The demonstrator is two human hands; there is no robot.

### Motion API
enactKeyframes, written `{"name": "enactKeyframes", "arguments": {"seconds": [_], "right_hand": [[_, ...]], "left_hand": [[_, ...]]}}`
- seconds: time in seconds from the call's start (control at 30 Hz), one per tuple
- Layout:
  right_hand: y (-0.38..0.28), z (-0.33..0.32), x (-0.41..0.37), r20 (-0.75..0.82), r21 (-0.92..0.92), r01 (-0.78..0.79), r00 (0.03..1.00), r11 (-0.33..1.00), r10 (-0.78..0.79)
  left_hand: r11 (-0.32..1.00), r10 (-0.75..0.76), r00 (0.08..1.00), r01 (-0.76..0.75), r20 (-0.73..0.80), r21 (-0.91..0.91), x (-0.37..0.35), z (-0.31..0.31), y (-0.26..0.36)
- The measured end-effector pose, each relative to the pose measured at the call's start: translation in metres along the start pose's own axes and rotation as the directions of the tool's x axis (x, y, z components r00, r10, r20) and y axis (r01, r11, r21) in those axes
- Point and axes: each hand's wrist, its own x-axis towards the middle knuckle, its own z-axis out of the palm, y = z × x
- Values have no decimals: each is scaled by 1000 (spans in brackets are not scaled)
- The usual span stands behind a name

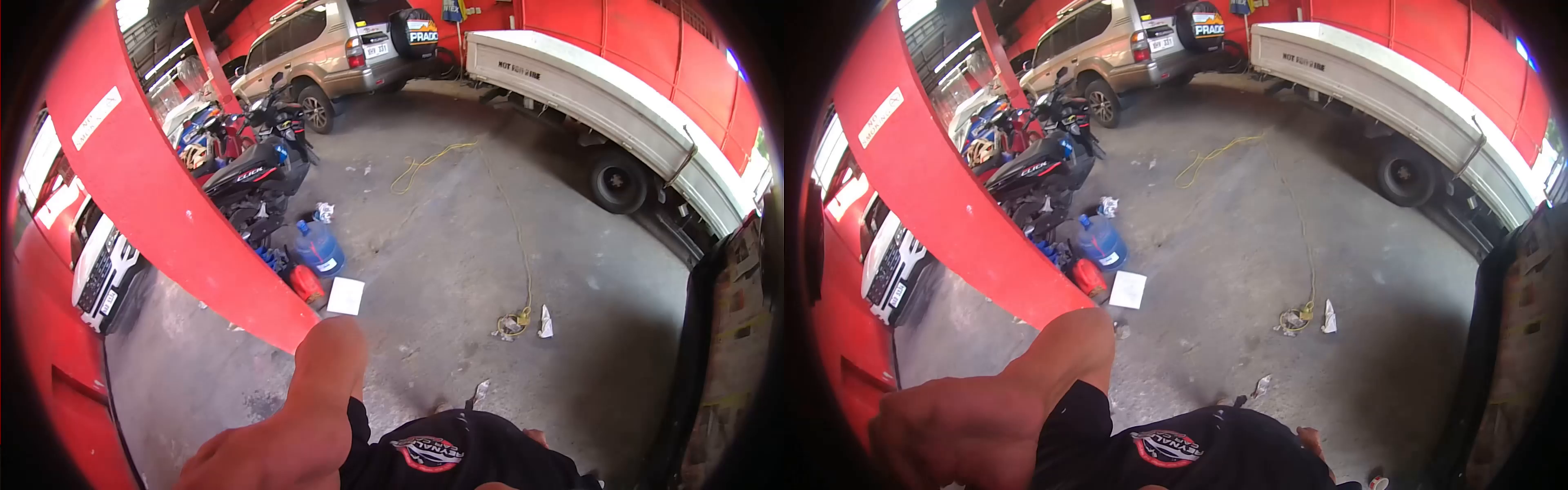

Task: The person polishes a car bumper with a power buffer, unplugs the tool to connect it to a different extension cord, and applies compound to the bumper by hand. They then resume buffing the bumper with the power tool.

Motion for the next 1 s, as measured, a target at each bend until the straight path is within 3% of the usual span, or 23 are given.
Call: {"name": "enactKeyframes", "arguments": {"seconds": [0.03, 0.1, 0.13, 0.2, 0.23, 0.3, 0.33, 0.37, 0.4, 0.43, 0.47, 0.5, 0.53, 0.57, 0.63, 0.67, 0.7, 0.73, 0.77, 0.83, 0.87, 0.93, 1.0], "right_hand": [[7, 10, 0, -124, -64, 134, 982, 989, -141], [6, 17, 8, -321, -255, 374, 837, 892, -443], [-13, 19, -1, -306, -253, 386, 838, 887, -452], [-18, -5, -23, -271, -188, 241, 919, 952, -286], [-27, -16, -14, -308, -174, 229, 911, 958, -274], [-29, -16, -9, -147, -161, 133, 977, 978, -157], [32, 6, 21, -147, -167, 133, 976, 977, -158], [63, 27, 51, -211, -259, 243, 930, 935, -300], [28, 48, 84, -265, -356, 335, 859, 872, -438], [-14, 63, 87, -259, -334, 374, 846, 865, -466], [-19, 21, 72, -262, -343, 408, 823, 846, -503], [-24, -31, -9, -226, -351, 428, 824, 833, -519], [-85, -79, -99, -207, 211, 33, 978, 977, 12], [-8, -42, -48, -217, 230, 36, 976, 973, 15], [-12, -10, 21, -335, 183, 261, 923, 948, -190], [-12, -8, 19, -339, 415, 230, 937, 880, -85], [-4, -6, 37, -195, 382, 37, 980, 923, 41], [-18, -14, 8, -318, 647, 117, 939, 753, 128], [-15, -24, -1, -384, 540, 171, 921, 824, 60], [-39, -47, -25, -383, 668, 65, 885, 741, 267], [-51, -54, -38, -356, 685, 45, 891, 727, 281], [-49, -84, -52, -257, 699, 40, 946, 714, 198], [-46, -91, -46, -309, 587, 1, 925, 810, 223]], "left_hand": [[1000, -7, 1000, 7, 5, 11, -1, 0, 1], [998, -17, 999, 16, 30, 54, -2, 1, 4], [995, -43, 998, 39, 43, 86, -2, 1, 5], [988, -70, 997, 68, 12, 136, -4, 1, 7], [991, -60, 998, 58, 12, 124, -4, 0, 7], [989, -76, 997, 76, -5, 128, -6, 1, 1], [963, 81, 996, -72, -27, 259, -2, 3, -9], [899, 237, 971, -211, -22, 383, 1, 4, -14], [899, 243, 970, -218, -18, 380, 2, 6, -17], [910, 197, 979, -201, 49, 363, 12, 1, -19], [912, 188, 980, -199, 67, 359, 11, 2, -27], [912, 142, 988, -154, 60, 379, 5, 6, -31], [917, 70, 995, -95, 77, 387, 6, 8, -37], [928, 43, 993, -79, 106, 365, 7, 11, -50], [947, -57, 987, 6, 152, 322, 0, 18, -60], [951, -128, 979, 75, 160, 300, -7, 23, -71], [946, -211, 963, 158, 169, 285, -14, 26, -90], [931, -301, 934, 245, 191, 270, -23, 23, -79], [913, -377, 904, 328, 200, 242, -35, 24, -86], [872, -486, 835, 445, 258, 202, -58, 36, -120], [850, -526, 797, 489, 298, 194, -66, 43, -130], [819, -566, 742, 555, 360, 144, -94, 73, -168], [766, -604, 683, 640, 410, 61, -123, 69, -202]]}}
